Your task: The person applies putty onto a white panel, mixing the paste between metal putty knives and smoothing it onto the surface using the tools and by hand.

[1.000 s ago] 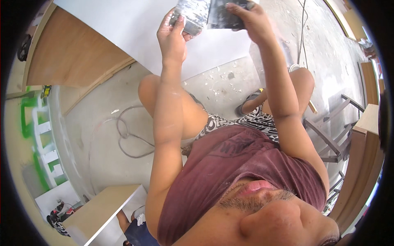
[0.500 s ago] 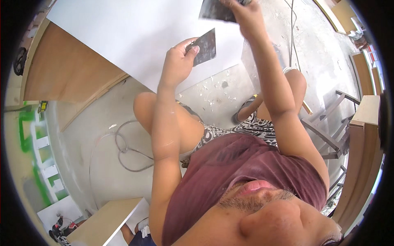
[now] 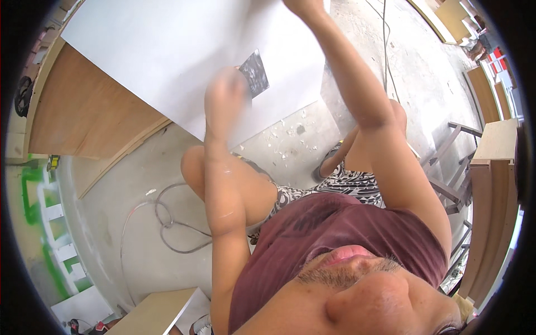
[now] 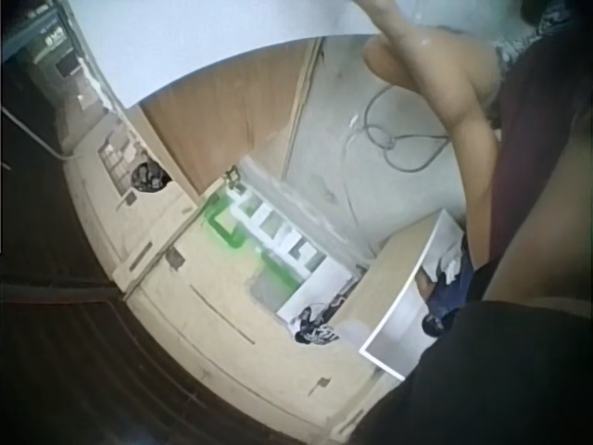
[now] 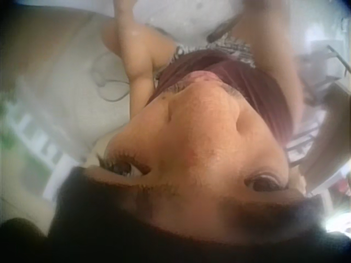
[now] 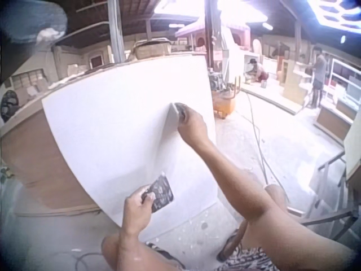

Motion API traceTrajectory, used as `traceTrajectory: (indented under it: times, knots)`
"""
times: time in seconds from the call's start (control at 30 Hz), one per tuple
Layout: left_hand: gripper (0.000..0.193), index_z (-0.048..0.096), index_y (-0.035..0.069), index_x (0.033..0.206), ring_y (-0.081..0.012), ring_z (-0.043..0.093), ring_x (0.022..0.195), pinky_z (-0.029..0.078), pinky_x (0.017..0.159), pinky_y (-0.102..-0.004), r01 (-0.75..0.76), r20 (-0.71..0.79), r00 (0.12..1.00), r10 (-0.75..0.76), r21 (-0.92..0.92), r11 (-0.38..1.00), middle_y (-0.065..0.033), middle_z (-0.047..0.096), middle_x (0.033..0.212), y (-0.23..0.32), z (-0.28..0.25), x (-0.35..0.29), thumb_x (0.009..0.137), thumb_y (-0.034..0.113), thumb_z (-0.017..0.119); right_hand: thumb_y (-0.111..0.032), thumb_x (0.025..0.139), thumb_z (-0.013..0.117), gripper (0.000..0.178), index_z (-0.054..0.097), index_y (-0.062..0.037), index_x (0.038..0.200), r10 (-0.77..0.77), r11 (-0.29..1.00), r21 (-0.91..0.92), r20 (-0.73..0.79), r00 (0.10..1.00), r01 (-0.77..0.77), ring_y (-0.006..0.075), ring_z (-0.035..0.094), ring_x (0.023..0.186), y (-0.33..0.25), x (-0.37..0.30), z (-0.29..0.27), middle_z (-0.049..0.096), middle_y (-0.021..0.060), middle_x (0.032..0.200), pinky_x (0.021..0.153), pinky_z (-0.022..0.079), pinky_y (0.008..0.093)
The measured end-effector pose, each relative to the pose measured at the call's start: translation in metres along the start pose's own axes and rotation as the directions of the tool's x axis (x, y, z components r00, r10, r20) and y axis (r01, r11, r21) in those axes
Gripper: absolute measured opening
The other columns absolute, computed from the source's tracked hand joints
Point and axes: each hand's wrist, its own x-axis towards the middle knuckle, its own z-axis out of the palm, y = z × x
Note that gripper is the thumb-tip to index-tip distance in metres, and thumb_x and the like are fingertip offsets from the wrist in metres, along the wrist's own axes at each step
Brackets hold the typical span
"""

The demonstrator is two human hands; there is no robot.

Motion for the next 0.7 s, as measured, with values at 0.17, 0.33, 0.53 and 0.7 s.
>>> traceTrajectory:
  times: [0.17, 0.33, 0.53, 0.7]
  knots:
    - [0.031, 0.064, -0.002, 0.122, -0.0156, 0.061, 0.074, 0.051, 0.074, -0.0312, -0.036, 0.009, 0.999, 0.036, 0.009, 0.999, -0.0123, 0.07, 0.084, -0.003, 0.002, 0.001, 0.097, 0.016, 0.059, -0.007, 0.09, 0.051, 0.042, 0.062, -0.0126, 0.13, -0.252, 0.917, -0.355, -0.156, 0.955, 0.184, 0.036, 0.065, 0.099, -0.025, -0.042, 0.044, 0.071, 0.0125, 0.105, 0.086, 0.054, 0.0455]
    - [0.031, 0.064, -0.002, 0.122, -0.0152, 0.06, 0.07, 0.05, 0.07, -0.0308, -0.053, -0.042, 0.998, 0.055, 0.042, 0.998, -0.012, 0.069, 0.081, -0.015, -0.01, -0.003, 0.097, 0.016, 0.059, -0.014, 0.095, 0.05, 0.036, 0.064, -0.0169, 0.128, 0.235, 0.944, -0.265, 0.122, 0.964, -0.197, 0.0424, 0.068, 0.089, -0.04, -0.037, 0.01, 0.07, 0.0222, 0.103, 0.083, 0.054, 0.0508]
    - [0.032, 0.064, -0.002, 0.122, -0.015, 0.058, 0.067, 0.049, 0.068, -0.031, -0.014, -0.008, 1.0, 0.015, 0.043, 0.999, -0.0114, 0.068, 0.078, -0.004, -0.002, 0.0, 0.097, 0.016, 0.059, -0.011, 0.092, 0.052, 0.042, 0.059, -0.014, 0.133, 0.332, 0.904, -0.269, -0.05, 0.942, -0.333, 0.0433, 0.067, 0.09, -0.035, -0.01, 0.024, 0.067, 0.0278, 0.088, 0.08, 0.055, 0.0518]
    - [0.032, 0.064, -0.002, 0.122, -0.0157, 0.058, 0.066, 0.049, 0.068, -0.0314, -0.074, 0.006, 0.997, 0.073, 0.045, 0.996, -0.0107, 0.066, 0.076, -0.011, 0.002, 0.008, 0.096, 0.016, 0.06, -0.006, 0.087, 0.053, 0.05, 0.059, -0.0188, 0.135, -0.07, 0.984, -0.164, -0.01, 0.998, 0.067, 0.0403, 0.068, 0.089, -0.055, -0.047, 0.042, 0.068, 0.025, 0.095, 0.079, 0.056, 0.0502]
